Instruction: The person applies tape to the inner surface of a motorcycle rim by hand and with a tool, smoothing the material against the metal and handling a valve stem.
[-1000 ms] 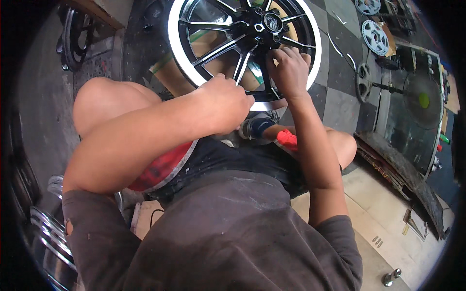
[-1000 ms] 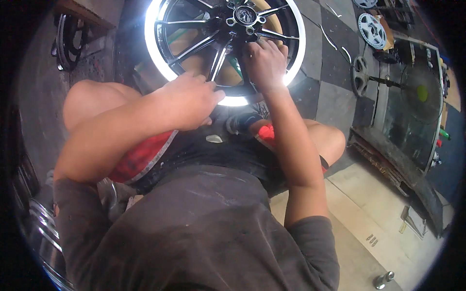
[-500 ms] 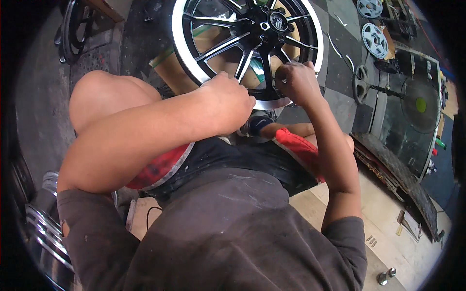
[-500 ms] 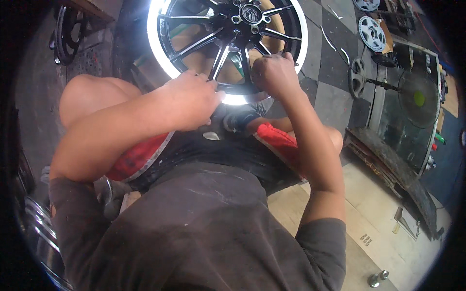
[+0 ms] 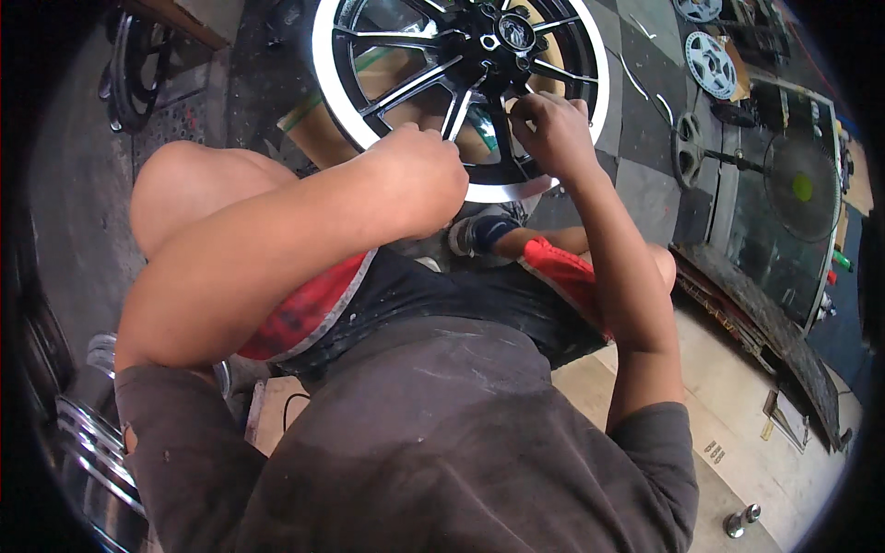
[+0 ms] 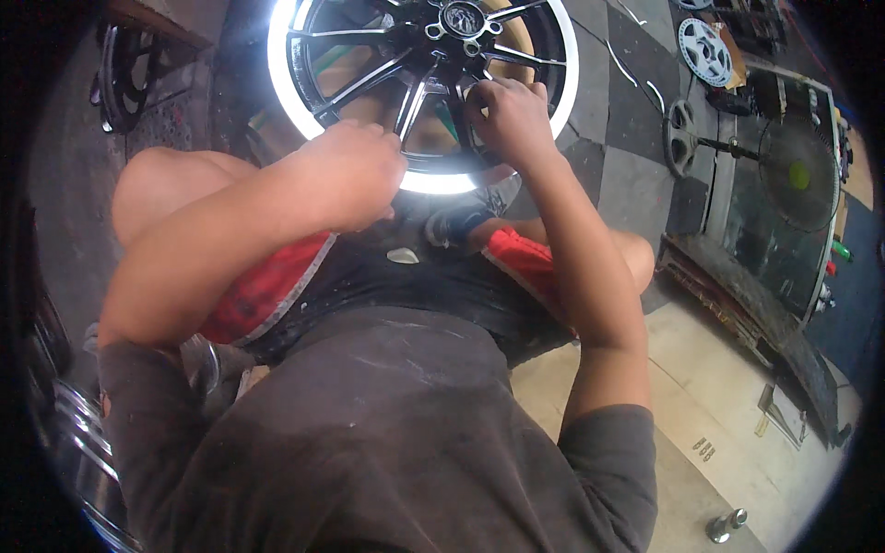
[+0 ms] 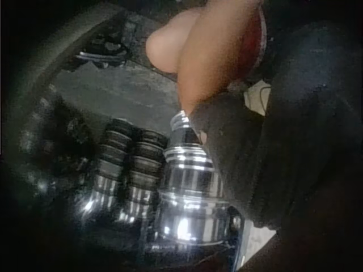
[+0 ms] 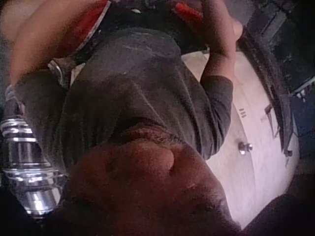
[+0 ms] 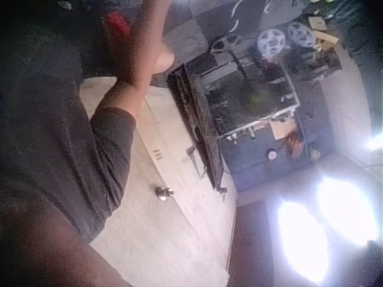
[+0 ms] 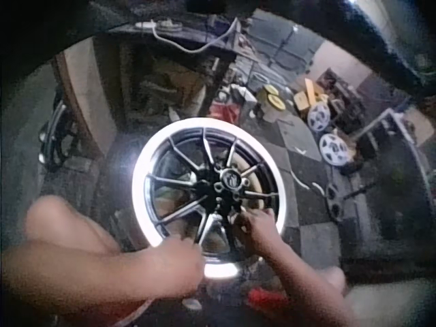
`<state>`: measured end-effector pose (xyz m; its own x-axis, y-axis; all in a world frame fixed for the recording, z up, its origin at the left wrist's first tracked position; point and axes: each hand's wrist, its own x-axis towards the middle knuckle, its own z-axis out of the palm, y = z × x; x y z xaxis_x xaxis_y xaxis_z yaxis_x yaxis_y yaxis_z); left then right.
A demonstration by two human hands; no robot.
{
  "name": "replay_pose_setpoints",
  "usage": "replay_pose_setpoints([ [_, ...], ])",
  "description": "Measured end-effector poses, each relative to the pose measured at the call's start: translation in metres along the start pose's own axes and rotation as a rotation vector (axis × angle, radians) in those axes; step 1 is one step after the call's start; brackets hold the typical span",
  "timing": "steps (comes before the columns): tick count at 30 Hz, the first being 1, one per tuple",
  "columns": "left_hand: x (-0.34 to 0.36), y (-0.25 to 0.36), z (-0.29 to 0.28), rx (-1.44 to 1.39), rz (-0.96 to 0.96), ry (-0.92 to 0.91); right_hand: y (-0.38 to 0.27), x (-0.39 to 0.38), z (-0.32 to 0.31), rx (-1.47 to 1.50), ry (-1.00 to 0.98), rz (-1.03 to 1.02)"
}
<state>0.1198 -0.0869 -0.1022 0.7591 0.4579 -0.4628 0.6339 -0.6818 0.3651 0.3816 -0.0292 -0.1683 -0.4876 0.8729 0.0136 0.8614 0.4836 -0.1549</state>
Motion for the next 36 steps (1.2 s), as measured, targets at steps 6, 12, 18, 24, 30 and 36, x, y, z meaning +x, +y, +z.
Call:
replay_pose_setpoints([
  [6,-0.009,-0.002,0.007,0.047,0.009,0.094,-0.001,-0.022,-0.016,0.053,-0.185,-0.025],
  [12,-0.005,-0.002,0.007,0.056,0.022,0.101,0.005,-0.025,-0.022,0.056,-0.335,-0.084],
  [18,-0.007,-0.002,0.006,0.022,0.009,0.072,0.011,-0.014,-0.034,0.182,-0.460,-0.050],
  [24,-0.006,-0.001,0.003,0.062,0.028,0.094,0.011,-0.011,-0.021,0.112,-0.337,-0.087],
  [30,-0.004,0.000,0.005,0.029,0.021,0.033,0.011,-0.019,-0.026,0.107,-0.488,-0.008],
  [36,-0.007,-0.002,0.008,0.050,0.033,0.092,-0.004,-0.034,-0.043,0.152,-0.454,0.069],
])
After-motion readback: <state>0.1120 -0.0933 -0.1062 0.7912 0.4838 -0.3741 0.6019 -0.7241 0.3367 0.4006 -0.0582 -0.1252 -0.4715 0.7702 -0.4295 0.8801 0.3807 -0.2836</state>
